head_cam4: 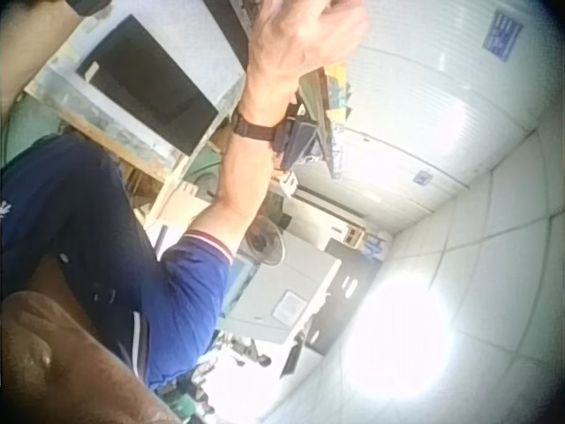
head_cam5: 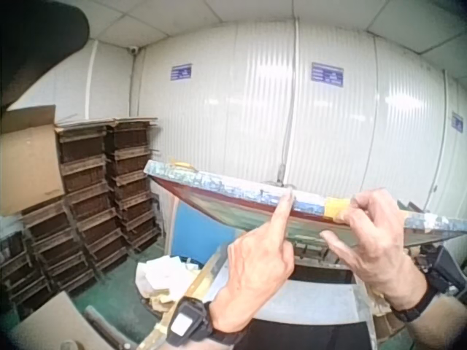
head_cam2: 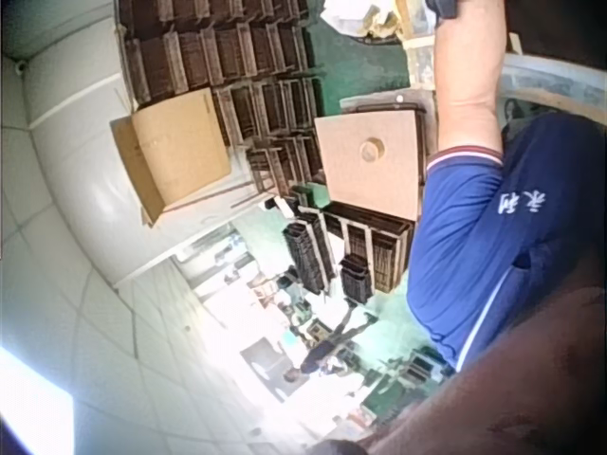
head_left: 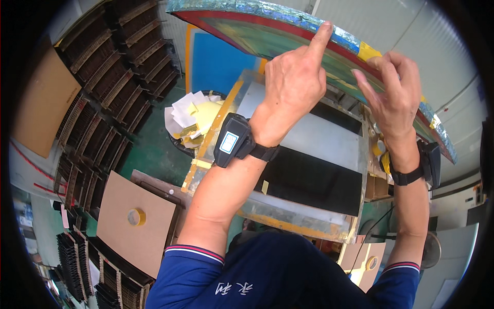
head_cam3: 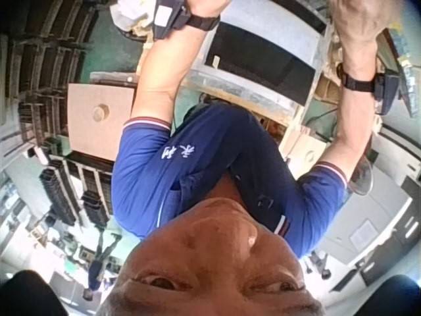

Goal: Preparing a screen printing frame by removing old tape and setting up a board for printing.

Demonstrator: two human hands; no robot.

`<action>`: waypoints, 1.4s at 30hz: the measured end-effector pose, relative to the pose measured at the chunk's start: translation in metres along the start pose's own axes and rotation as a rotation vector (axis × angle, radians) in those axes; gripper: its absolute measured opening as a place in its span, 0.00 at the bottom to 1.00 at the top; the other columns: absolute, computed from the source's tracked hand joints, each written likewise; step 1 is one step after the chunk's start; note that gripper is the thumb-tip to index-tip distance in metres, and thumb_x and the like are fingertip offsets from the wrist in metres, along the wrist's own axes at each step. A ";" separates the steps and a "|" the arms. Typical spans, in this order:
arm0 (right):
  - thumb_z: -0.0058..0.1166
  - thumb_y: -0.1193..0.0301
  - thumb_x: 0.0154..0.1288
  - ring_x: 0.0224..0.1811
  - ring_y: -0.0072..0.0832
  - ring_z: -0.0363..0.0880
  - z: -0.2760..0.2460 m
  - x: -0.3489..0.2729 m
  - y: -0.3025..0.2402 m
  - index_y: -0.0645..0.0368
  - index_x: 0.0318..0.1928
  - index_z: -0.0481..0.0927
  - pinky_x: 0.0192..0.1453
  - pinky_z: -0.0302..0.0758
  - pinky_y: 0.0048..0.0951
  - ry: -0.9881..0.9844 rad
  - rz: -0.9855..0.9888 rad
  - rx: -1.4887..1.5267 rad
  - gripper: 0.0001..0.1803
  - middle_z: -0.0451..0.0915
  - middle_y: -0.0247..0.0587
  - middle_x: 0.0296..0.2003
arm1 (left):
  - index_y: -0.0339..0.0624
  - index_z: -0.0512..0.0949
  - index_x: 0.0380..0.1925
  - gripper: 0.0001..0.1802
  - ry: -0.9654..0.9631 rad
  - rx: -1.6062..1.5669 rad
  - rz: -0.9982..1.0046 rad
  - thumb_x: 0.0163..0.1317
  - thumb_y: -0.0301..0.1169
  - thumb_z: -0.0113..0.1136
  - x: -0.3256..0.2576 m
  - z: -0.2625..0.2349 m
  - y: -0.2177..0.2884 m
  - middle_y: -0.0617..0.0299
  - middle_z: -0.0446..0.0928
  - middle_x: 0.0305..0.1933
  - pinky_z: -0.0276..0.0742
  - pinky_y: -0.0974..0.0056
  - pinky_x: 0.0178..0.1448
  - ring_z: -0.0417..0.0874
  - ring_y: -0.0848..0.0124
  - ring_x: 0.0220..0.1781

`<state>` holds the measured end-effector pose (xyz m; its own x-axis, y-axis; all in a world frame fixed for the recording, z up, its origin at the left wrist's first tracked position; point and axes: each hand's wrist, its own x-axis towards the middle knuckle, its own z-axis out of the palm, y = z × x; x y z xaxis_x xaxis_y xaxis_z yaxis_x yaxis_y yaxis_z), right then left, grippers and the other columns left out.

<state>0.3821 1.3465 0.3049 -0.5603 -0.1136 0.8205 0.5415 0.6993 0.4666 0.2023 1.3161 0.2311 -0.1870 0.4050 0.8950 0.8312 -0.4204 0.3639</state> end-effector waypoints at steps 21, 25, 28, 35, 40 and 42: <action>0.68 0.76 0.52 0.30 0.31 0.76 0.018 -0.027 0.004 0.58 0.37 0.84 0.33 0.69 0.32 0.063 -0.024 0.202 0.10 0.78 0.36 0.32 | 0.49 0.68 0.69 0.39 0.002 0.017 0.027 0.53 0.19 0.56 -0.001 0.010 -0.005 0.54 0.81 0.26 0.79 0.56 0.34 0.83 0.54 0.27; 0.61 0.72 0.68 0.31 0.15 0.75 0.027 -0.050 -0.050 0.64 0.44 0.84 0.30 0.72 0.18 -0.016 1.043 1.029 0.08 0.81 0.32 0.36 | 0.47 0.67 0.70 0.40 -0.024 -0.009 0.064 0.52 0.17 0.55 0.001 0.005 -0.011 0.58 0.82 0.27 0.81 0.59 0.34 0.85 0.60 0.26; 0.59 0.69 0.71 0.31 0.17 0.75 0.033 -0.043 -0.040 0.66 0.49 0.82 0.31 0.72 0.17 0.237 1.472 1.625 0.13 0.81 0.34 0.37 | 0.46 0.67 0.70 0.41 -0.038 -0.059 0.087 0.51 0.15 0.55 0.003 0.006 -0.009 0.58 0.83 0.27 0.81 0.61 0.34 0.85 0.61 0.27; 0.58 0.67 0.71 0.31 0.18 0.72 0.035 -0.023 -0.057 0.64 0.48 0.79 0.29 0.67 0.20 0.504 1.655 1.709 0.13 0.78 0.33 0.33 | 0.41 0.66 0.70 0.41 -0.078 -0.112 0.154 0.51 0.15 0.56 0.007 0.005 -0.018 0.57 0.82 0.26 0.80 0.61 0.33 0.85 0.61 0.25; 0.59 0.68 0.69 0.30 0.18 0.71 0.039 -0.012 -0.062 0.63 0.46 0.78 0.28 0.65 0.19 0.567 1.735 1.706 0.12 0.77 0.32 0.33 | 0.41 0.66 0.70 0.41 -0.098 -0.111 0.194 0.51 0.16 0.57 0.010 0.003 -0.026 0.58 0.81 0.24 0.79 0.60 0.31 0.84 0.61 0.24; 0.58 0.69 0.69 0.29 0.16 0.70 0.039 -0.009 -0.063 0.62 0.45 0.78 0.26 0.64 0.18 0.565 1.758 1.698 0.11 0.75 0.30 0.30 | 0.41 0.66 0.70 0.41 -0.110 -0.105 0.206 0.51 0.16 0.57 0.011 0.001 -0.026 0.58 0.81 0.24 0.79 0.60 0.31 0.83 0.61 0.24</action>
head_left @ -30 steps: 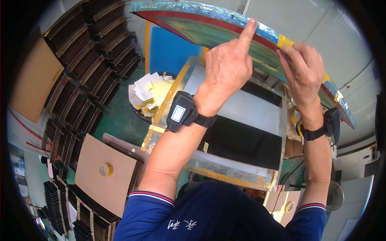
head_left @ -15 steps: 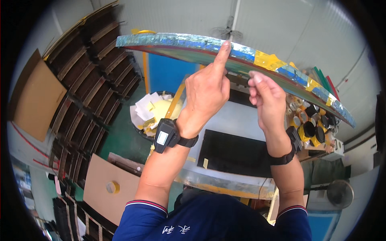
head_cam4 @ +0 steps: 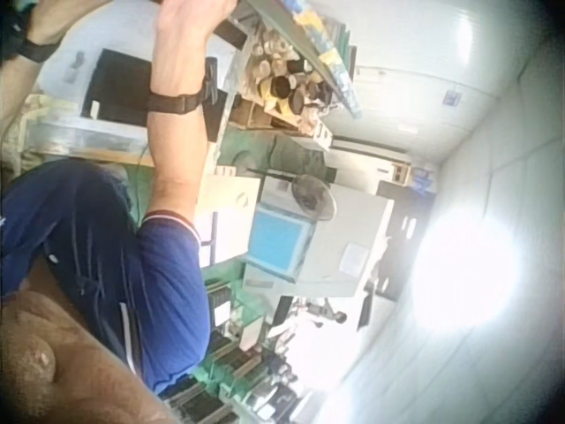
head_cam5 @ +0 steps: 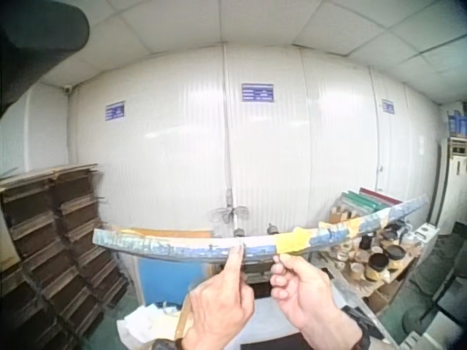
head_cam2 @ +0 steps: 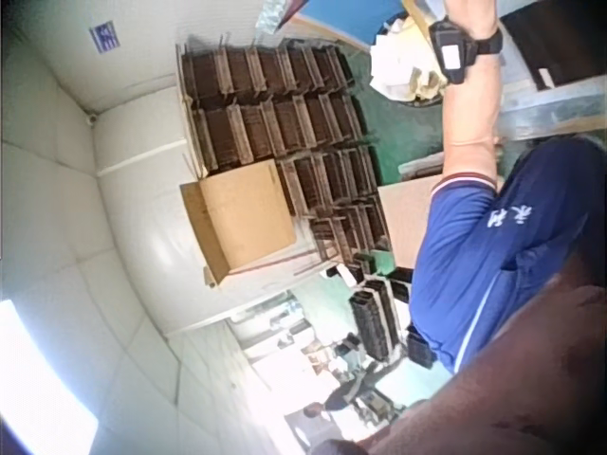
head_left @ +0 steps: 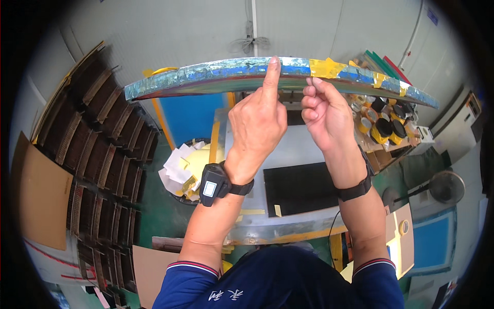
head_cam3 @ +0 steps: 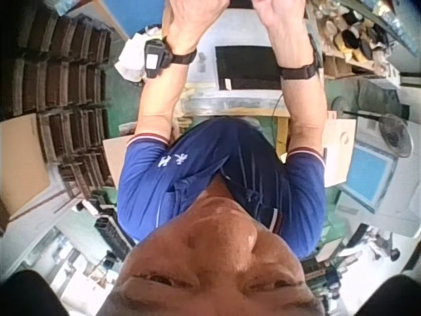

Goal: Preparing a screen printing frame by removing old tape and setting up a board for printing.

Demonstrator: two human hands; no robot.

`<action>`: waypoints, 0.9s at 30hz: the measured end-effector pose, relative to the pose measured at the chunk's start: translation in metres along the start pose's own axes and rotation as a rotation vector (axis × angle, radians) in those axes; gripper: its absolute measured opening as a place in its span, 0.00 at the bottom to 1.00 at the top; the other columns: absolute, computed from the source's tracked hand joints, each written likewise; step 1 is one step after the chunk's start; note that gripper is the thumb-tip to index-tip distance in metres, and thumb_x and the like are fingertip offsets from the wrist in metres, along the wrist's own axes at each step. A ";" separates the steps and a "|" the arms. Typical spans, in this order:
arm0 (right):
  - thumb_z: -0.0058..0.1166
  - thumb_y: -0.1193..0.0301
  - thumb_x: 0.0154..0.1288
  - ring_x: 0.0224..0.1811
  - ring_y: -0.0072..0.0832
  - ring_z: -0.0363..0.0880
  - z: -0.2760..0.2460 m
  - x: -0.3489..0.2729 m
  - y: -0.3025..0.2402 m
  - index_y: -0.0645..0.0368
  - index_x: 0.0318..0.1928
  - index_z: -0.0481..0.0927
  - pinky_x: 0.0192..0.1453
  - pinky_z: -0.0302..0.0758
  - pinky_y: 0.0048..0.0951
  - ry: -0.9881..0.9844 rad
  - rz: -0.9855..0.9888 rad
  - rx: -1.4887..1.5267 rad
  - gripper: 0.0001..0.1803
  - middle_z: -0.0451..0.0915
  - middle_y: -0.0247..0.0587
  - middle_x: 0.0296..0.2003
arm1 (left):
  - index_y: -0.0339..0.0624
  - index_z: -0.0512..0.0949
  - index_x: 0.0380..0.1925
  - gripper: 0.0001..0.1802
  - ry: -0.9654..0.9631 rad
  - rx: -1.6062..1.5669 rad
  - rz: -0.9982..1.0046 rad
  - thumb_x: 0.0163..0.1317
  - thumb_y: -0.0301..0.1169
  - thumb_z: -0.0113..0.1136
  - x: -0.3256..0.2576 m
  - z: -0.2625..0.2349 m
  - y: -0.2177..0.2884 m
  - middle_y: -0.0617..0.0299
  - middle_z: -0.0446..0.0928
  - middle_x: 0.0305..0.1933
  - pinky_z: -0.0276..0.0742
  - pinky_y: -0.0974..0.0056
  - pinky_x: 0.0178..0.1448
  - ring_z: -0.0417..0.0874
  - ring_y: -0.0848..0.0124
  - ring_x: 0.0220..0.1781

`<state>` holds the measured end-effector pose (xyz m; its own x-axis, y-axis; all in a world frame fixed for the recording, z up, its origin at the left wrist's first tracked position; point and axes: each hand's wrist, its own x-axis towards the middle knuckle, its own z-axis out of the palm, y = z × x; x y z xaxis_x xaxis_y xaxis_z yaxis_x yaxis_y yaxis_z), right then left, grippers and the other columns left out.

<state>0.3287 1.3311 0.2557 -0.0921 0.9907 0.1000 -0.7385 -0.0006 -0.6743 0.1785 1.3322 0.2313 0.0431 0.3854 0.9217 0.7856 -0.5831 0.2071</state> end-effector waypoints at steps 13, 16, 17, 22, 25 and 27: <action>0.56 0.70 0.66 0.19 0.13 0.60 0.013 -0.010 -0.009 0.58 0.36 0.75 0.20 0.57 0.17 -0.006 -0.231 0.166 0.06 0.67 0.27 0.24 | 0.40 0.67 0.70 0.45 -0.004 -0.011 0.035 0.44 0.17 0.58 0.001 -0.002 -0.003 0.58 0.77 0.22 0.77 0.59 0.27 0.79 0.60 0.20; 0.58 0.68 0.68 0.20 0.12 0.63 0.020 -0.023 -0.038 0.61 0.40 0.79 0.21 0.60 0.15 0.032 -0.415 -0.214 0.09 0.72 0.29 0.26 | 0.39 0.67 0.70 0.44 0.021 -0.040 0.059 0.45 0.17 0.58 0.004 -0.001 -0.002 0.57 0.77 0.22 0.77 0.58 0.27 0.80 0.60 0.20; 0.60 0.67 0.69 0.23 0.12 0.68 0.006 -0.022 -0.049 0.64 0.44 0.82 0.23 0.63 0.15 0.052 -0.553 -0.487 0.12 0.77 0.32 0.32 | 0.39 0.67 0.70 0.44 0.025 -0.044 0.059 0.45 0.17 0.58 0.004 -0.002 -0.002 0.57 0.77 0.22 0.77 0.58 0.27 0.80 0.60 0.20; 0.76 0.68 0.45 0.37 0.34 0.79 0.003 -0.009 -0.056 0.60 0.45 0.82 0.40 0.75 0.31 -0.198 -1.482 -1.714 0.25 0.81 0.40 0.38 | 0.37 0.66 0.69 0.39 0.010 -0.037 0.051 0.52 0.17 0.58 0.004 -0.005 -0.001 0.57 0.79 0.23 0.77 0.58 0.28 0.81 0.59 0.22; 0.73 0.71 0.47 0.37 0.38 0.78 -0.006 0.008 -0.055 0.58 0.43 0.84 0.44 0.75 0.36 -0.257 -1.501 -1.737 0.19 0.81 0.39 0.36 | 0.36 0.66 0.69 0.39 -0.018 -0.029 0.012 0.52 0.17 0.58 0.004 -0.006 0.004 0.57 0.79 0.23 0.77 0.58 0.29 0.81 0.59 0.22; 0.68 0.77 0.53 0.33 0.36 0.80 -0.006 0.011 -0.058 0.60 0.38 0.86 0.40 0.76 0.34 -0.302 -1.494 -1.678 0.10 0.81 0.38 0.31 | 0.36 0.66 0.69 0.39 -0.005 -0.036 0.030 0.52 0.17 0.58 0.004 -0.004 0.003 0.56 0.79 0.22 0.77 0.58 0.29 0.81 0.59 0.21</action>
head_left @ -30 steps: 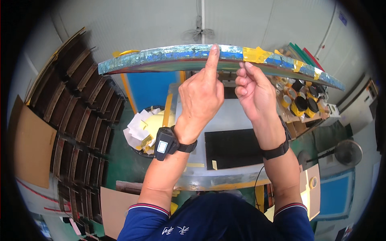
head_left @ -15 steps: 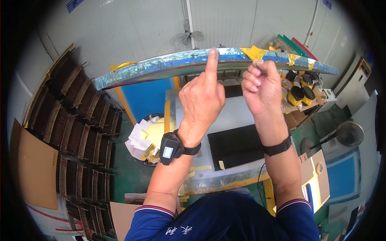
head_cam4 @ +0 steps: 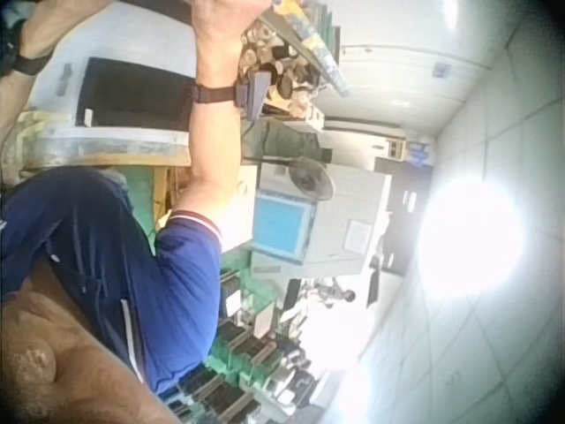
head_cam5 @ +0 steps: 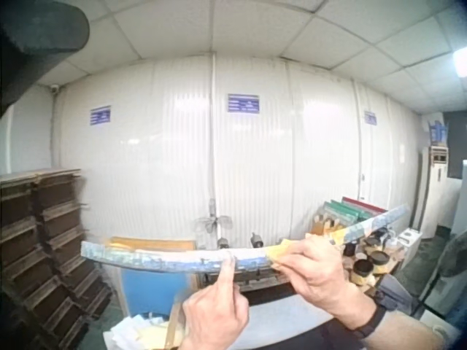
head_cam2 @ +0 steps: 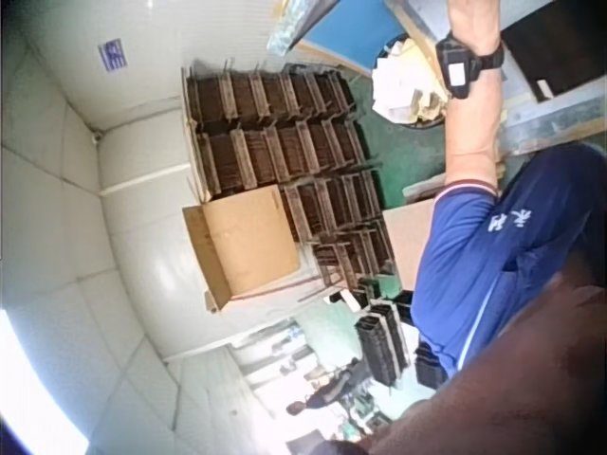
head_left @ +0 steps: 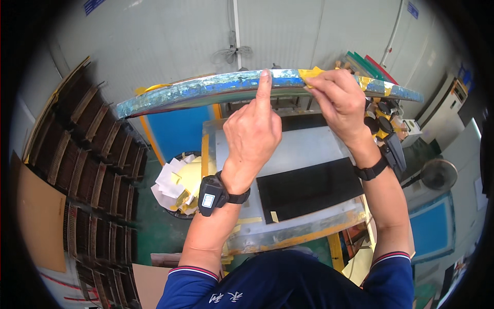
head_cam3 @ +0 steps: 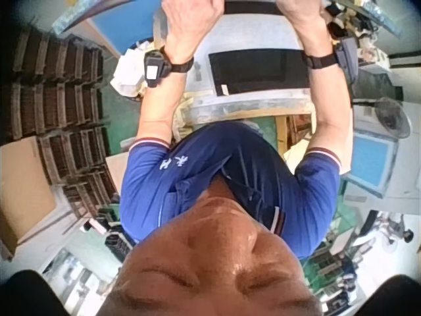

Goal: Preparing a screen printing frame by removing old tape and setting up a board for printing.

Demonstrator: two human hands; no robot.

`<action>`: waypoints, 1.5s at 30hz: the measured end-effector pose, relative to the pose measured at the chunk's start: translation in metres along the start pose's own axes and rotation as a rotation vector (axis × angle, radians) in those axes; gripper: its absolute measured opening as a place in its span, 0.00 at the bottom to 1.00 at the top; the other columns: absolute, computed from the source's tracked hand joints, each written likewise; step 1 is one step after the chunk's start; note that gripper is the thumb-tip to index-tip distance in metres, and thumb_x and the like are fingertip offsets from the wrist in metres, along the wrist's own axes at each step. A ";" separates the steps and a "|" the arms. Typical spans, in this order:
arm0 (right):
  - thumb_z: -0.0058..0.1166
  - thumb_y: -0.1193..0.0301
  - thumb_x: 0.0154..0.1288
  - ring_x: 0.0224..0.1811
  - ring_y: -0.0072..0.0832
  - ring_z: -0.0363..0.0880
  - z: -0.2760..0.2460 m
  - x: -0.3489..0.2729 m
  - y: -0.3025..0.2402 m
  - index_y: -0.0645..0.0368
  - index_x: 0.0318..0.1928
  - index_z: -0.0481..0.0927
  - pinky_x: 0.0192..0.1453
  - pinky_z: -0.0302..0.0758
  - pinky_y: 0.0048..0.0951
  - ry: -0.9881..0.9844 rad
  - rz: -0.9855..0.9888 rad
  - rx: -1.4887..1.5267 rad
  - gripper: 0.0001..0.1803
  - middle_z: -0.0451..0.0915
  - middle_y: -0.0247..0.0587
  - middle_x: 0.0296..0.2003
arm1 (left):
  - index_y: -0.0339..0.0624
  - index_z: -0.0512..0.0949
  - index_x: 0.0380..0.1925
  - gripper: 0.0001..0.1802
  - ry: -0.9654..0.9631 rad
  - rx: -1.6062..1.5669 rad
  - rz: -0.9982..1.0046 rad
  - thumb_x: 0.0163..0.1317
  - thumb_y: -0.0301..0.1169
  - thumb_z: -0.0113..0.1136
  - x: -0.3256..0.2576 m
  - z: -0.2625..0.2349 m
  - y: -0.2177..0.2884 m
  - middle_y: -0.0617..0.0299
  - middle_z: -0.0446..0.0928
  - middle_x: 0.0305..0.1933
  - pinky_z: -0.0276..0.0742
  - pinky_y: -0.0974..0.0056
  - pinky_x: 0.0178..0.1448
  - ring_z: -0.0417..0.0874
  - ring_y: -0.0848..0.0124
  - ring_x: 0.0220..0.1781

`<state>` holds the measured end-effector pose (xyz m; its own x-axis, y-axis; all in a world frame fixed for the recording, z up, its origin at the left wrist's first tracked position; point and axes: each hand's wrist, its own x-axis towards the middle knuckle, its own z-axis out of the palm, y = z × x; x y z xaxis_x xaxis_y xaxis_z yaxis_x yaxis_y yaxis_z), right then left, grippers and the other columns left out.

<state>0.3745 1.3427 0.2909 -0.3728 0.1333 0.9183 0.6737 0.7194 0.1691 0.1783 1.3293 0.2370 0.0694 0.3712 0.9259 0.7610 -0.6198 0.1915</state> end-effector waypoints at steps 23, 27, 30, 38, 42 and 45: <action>0.58 0.69 0.71 0.20 0.12 0.70 -0.056 -0.120 -0.044 0.63 0.36 0.82 0.22 0.70 0.20 -0.876 0.989 0.855 0.09 0.74 0.26 0.20 | 0.42 0.76 0.58 0.37 -0.492 0.077 -0.090 0.45 0.36 0.77 -0.107 -0.047 0.053 0.50 0.72 0.65 0.62 0.40 0.72 0.67 0.48 0.72; 0.56 0.68 0.71 0.18 0.15 0.74 -0.043 -0.195 -0.061 0.65 0.36 0.82 0.22 0.70 0.23 -1.090 1.281 1.158 0.11 0.75 0.31 0.18 | 0.40 0.75 0.59 0.37 -0.784 0.102 -0.231 0.43 0.28 0.74 -0.192 -0.048 0.068 0.50 0.72 0.65 0.60 0.40 0.74 0.67 0.48 0.71; 0.56 0.67 0.71 0.18 0.17 0.76 -0.026 -0.247 -0.051 0.65 0.35 0.82 0.23 0.71 0.23 -1.176 1.372 1.184 0.13 0.77 0.33 0.19 | 0.39 0.75 0.60 0.36 -0.836 0.198 -0.308 0.45 0.25 0.69 -0.240 -0.031 0.067 0.49 0.72 0.66 0.60 0.41 0.75 0.67 0.49 0.72; 0.58 0.68 0.70 0.17 0.18 0.73 -0.013 -0.313 0.019 0.64 0.29 0.80 0.23 0.72 0.22 -1.140 1.422 1.167 0.14 0.76 0.33 0.18 | 0.36 0.75 0.59 0.28 -0.783 0.256 -0.360 0.54 0.19 0.56 -0.287 -0.022 0.068 0.47 0.73 0.66 0.60 0.44 0.75 0.69 0.50 0.71; 0.60 0.69 0.68 0.18 0.18 0.72 -0.018 -0.317 0.025 0.65 0.31 0.83 0.24 0.72 0.21 -1.283 1.415 1.021 0.11 0.75 0.32 0.18 | 0.36 0.76 0.58 0.28 -0.745 0.261 -0.356 0.53 0.19 0.57 -0.303 -0.018 0.067 0.47 0.72 0.66 0.60 0.45 0.75 0.69 0.50 0.72; 0.62 0.68 0.66 0.24 0.18 0.76 -0.023 -0.313 0.033 0.66 0.38 0.84 0.27 0.74 0.21 -1.252 1.493 1.102 0.11 0.78 0.34 0.24 | 0.36 0.76 0.58 0.28 -0.733 0.225 -0.383 0.53 0.19 0.58 -0.303 -0.015 0.064 0.47 0.72 0.66 0.61 0.44 0.74 0.69 0.49 0.71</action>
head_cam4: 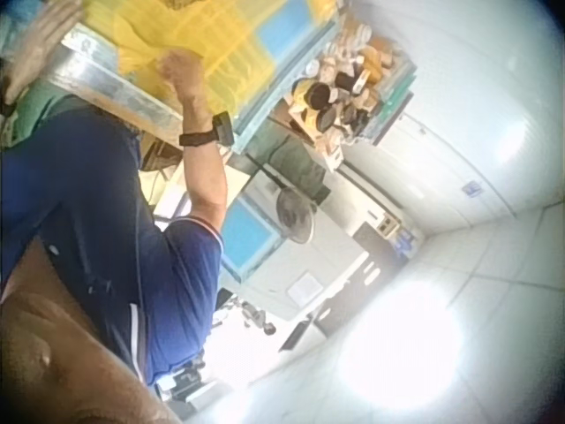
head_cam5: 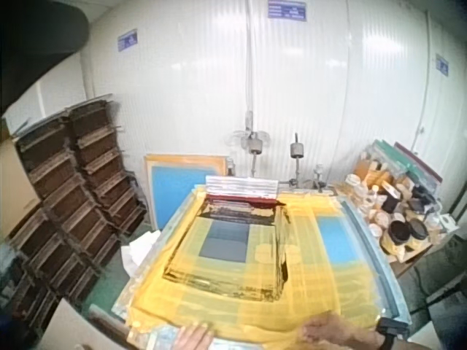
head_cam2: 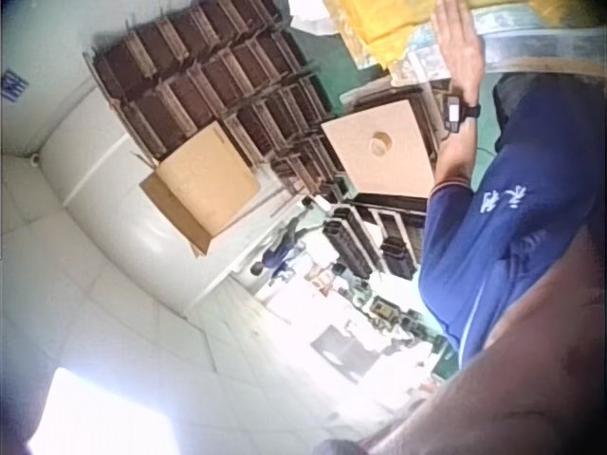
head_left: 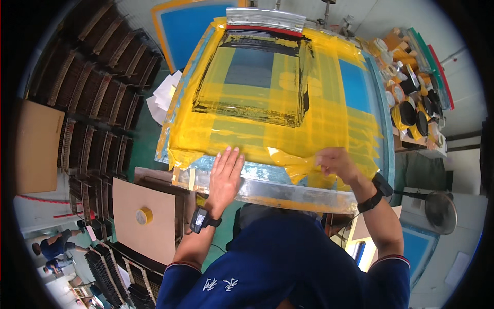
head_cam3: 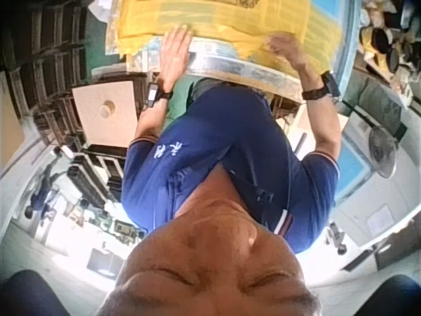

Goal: Preparing a screen printing frame by removing old tape and setting up a board for printing.

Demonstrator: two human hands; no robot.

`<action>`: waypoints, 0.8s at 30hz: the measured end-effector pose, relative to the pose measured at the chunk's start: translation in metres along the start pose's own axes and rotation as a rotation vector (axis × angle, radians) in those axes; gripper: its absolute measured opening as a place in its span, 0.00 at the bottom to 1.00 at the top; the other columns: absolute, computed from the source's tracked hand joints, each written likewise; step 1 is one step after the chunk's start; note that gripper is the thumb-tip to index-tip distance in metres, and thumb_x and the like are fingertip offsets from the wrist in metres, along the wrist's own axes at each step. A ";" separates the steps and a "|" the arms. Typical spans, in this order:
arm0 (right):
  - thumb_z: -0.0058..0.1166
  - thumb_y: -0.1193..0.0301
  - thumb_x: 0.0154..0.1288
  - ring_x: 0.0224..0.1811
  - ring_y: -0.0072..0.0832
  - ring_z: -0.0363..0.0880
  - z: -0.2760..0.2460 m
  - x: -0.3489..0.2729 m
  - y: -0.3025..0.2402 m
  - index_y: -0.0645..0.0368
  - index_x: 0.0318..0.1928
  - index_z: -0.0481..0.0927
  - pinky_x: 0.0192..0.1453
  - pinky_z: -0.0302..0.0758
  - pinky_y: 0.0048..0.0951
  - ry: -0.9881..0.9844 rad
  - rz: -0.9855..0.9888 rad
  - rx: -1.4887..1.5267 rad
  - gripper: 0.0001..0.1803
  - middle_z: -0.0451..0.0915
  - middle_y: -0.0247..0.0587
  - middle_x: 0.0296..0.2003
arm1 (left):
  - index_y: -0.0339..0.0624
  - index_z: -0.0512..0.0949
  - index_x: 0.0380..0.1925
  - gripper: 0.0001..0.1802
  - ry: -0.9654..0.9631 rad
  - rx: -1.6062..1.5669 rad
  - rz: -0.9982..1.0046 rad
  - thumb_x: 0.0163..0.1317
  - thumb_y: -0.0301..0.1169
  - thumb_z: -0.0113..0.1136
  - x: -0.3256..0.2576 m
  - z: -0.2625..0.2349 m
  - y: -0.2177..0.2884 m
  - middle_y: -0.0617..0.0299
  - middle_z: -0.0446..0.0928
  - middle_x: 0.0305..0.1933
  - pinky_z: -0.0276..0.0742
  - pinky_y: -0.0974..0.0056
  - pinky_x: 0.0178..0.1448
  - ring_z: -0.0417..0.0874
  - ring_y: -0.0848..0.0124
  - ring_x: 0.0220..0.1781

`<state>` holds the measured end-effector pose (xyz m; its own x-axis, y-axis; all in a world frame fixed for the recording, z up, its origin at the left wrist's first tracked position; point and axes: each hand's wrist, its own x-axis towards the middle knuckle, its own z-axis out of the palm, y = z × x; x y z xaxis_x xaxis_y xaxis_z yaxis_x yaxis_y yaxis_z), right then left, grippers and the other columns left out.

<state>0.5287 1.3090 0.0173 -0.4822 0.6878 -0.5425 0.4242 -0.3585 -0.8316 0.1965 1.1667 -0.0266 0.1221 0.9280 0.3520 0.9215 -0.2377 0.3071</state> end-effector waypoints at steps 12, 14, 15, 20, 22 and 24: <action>0.71 0.64 0.50 0.46 0.39 0.77 0.066 0.001 0.011 0.59 0.52 0.82 0.49 0.77 0.37 0.111 -0.800 -0.796 0.27 0.79 0.42 0.39 | 0.37 0.77 0.57 0.34 -0.064 0.035 -0.037 0.43 0.14 0.61 -0.003 0.008 0.000 0.43 0.69 0.67 0.61 0.38 0.73 0.66 0.43 0.72; 0.67 0.66 0.55 0.40 0.41 0.78 0.061 0.011 0.018 0.58 0.48 0.84 0.46 0.77 0.37 0.065 -0.839 -0.656 0.19 0.79 0.44 0.34 | 0.37 0.76 0.57 0.34 -0.069 0.019 -0.039 0.43 0.14 0.60 -0.001 0.008 0.001 0.43 0.69 0.67 0.61 0.38 0.73 0.66 0.43 0.72; 0.67 0.66 0.55 0.40 0.41 0.78 0.059 0.015 0.019 0.58 0.48 0.84 0.46 0.77 0.37 0.066 -0.838 -0.655 0.19 0.79 0.44 0.34 | 0.37 0.76 0.57 0.34 -0.070 0.019 -0.038 0.43 0.14 0.60 -0.001 0.009 0.000 0.43 0.69 0.67 0.61 0.38 0.73 0.66 0.43 0.72; 0.59 0.72 0.62 0.36 0.45 0.79 0.023 0.021 0.004 0.58 0.36 0.85 0.40 0.78 0.38 -0.014 -0.680 -0.696 0.05 0.81 0.49 0.32 | 0.36 0.77 0.57 0.33 -0.047 0.053 -0.020 0.45 0.13 0.57 -0.009 0.012 -0.005 0.42 0.70 0.66 0.63 0.39 0.72 0.68 0.43 0.71; 0.60 0.73 0.62 0.35 0.48 0.81 -0.011 0.031 0.013 0.61 0.35 0.85 0.39 0.78 0.40 0.181 -0.667 -0.586 0.05 0.83 0.50 0.31 | 0.36 0.77 0.57 0.32 -0.058 0.044 -0.032 0.46 0.13 0.57 -0.003 0.010 -0.003 0.42 0.70 0.66 0.63 0.39 0.72 0.68 0.42 0.71; 0.61 0.73 0.61 0.34 0.48 0.82 -0.027 0.035 0.005 0.61 0.35 0.85 0.39 0.78 0.40 0.150 -0.642 -0.588 0.05 0.83 0.50 0.31 | 0.37 0.77 0.57 0.32 -0.064 0.035 -0.041 0.46 0.13 0.57 -0.003 0.009 -0.002 0.42 0.70 0.66 0.63 0.39 0.72 0.68 0.42 0.71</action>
<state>0.5350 1.3487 -0.0029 -0.6746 0.7354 0.0640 0.4517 0.4797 -0.7523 0.1977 1.1666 -0.0359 0.1058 0.9536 0.2820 0.9385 -0.1895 0.2888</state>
